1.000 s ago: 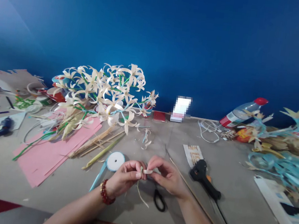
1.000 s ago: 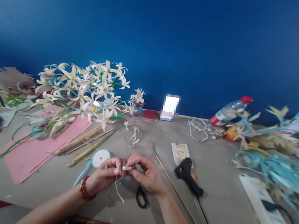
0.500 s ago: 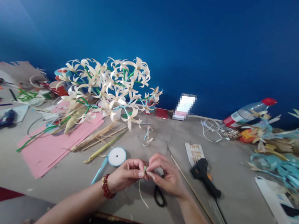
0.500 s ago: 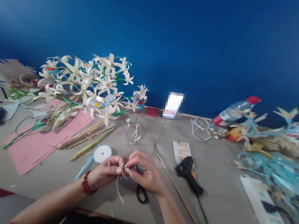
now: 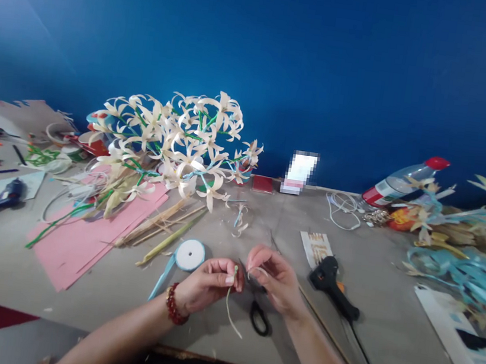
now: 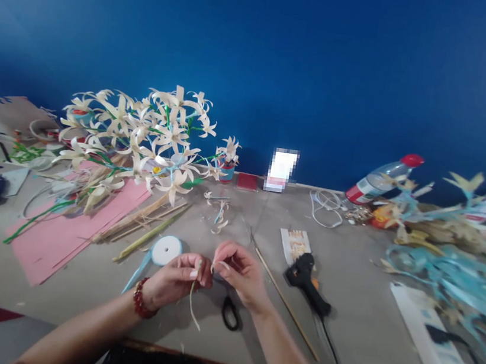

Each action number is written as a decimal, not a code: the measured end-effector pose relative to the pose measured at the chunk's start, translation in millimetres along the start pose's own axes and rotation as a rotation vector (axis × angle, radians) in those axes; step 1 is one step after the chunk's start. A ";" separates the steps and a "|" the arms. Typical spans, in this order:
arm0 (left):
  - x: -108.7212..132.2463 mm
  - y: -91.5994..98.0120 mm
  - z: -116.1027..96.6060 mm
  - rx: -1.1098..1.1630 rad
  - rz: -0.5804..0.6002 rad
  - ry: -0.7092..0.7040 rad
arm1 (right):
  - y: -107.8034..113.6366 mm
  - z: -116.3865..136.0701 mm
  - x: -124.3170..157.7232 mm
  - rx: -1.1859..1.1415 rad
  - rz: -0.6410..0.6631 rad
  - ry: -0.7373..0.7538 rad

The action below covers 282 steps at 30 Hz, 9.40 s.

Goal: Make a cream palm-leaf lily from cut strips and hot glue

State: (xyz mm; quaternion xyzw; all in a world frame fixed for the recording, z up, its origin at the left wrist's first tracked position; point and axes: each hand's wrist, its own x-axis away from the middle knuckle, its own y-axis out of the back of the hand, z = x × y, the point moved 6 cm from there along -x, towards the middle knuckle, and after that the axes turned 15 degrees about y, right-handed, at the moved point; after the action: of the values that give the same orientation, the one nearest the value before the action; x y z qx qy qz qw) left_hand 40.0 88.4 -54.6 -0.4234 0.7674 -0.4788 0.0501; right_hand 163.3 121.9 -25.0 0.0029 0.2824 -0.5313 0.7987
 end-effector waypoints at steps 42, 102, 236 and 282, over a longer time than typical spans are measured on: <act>6.2 10.6 -8.3 -0.228 -0.333 -0.241 | -8.7 4.0 2.5 0.557 -0.038 0.183; 7.0 12.2 -10.8 -0.299 -0.398 -0.224 | -10.8 -0.2 7.3 0.591 0.110 0.162; 0.2 12.6 -3.9 -0.263 -0.137 -0.095 | -21.2 -6.4 8.7 -0.098 0.020 -0.203; 11.0 25.4 -15.9 -0.625 -0.392 -0.421 | 183.7 65.3 91.6 1.607 0.215 -0.072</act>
State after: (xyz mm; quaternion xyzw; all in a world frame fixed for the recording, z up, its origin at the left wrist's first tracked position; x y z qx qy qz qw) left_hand 10.0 96.4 -62.2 -0.6447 0.7537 -0.1266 -0.0174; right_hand 374.0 104.3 -66.0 0.5857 -0.2132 -0.4919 0.6079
